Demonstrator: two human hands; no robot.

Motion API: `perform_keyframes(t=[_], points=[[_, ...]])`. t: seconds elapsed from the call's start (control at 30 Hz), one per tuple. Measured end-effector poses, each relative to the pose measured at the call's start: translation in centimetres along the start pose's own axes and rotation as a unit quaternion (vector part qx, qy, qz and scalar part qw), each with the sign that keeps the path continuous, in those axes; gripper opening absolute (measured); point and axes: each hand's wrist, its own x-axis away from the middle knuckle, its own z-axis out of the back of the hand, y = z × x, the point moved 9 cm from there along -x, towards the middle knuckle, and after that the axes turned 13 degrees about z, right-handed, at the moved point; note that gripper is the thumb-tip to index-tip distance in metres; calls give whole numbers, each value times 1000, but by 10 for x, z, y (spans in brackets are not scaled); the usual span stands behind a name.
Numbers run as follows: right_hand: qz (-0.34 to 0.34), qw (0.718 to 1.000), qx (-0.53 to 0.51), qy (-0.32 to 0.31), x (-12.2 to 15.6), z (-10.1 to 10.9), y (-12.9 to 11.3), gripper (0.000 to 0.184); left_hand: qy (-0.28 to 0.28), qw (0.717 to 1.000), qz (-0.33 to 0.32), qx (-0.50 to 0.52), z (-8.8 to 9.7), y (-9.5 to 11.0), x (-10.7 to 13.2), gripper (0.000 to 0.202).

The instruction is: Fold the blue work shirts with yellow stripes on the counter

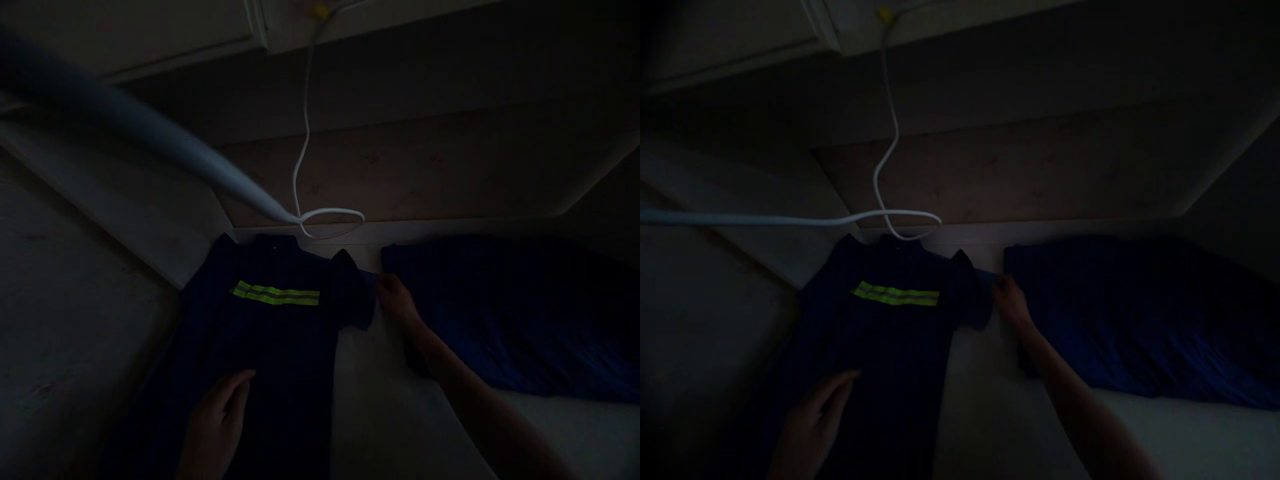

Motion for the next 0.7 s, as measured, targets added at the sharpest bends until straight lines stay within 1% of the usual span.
perform_keyframes(t=[0.03,0.07,0.13,0.17,0.2,0.23,0.27,0.3,0.33,0.37,0.43,0.5,0.57,0.6,0.7], points=[[11,1000,1,18,3,10,-2,29,-17,1000,-13,4,-7,15,-19,33],[35,999,2,38,6,19,-10,31,-33,999,-25,1,-14,27,-38,34],[119,990,14,80,13,29,-44,33,-47,997,-52,-23,-27,48,-78,36],[169,981,33,93,16,28,-65,34,-47,995,-67,-49,-34,56,-98,36],[220,969,60,92,20,22,-86,34,-45,992,-82,-86,-43,61,-117,38],[267,956,94,76,24,10,-105,34,-46,987,-93,-125,-53,65,-136,40],[300,944,131,46,27,-6,-119,34,-48,981,-101,-161,-64,68,-154,43],[320,933,166,8,29,-25,-126,36,-54,974,-105,-191,-76,69,-171,47],[326,924,197,-33,29,-44,-128,39,-63,970,-105,-212,-88,69,-188,51],[323,917,222,-72,29,-62,-124,43,-72,966,-101,-225,-100,69,-203,56],[295,911,253,-137,23,-92,-106,49,-85,962,-91,-243,-123,68,-229,64],[261,910,263,-186,14,-112,-83,53,-92,958,-72,-260,-140,63,-249,69],[247,909,262,-209,2,-121,-67,58,-91,957,-51,-271,-151,56,-266,69],[249,909,260,-212,-4,-123,-63,59,-90,956,-44,-274,-154,53,-274,68],[264,906,259,-204,-24,-125,-63,60,-81,956,-32,-279,-157,45,-296,67]])
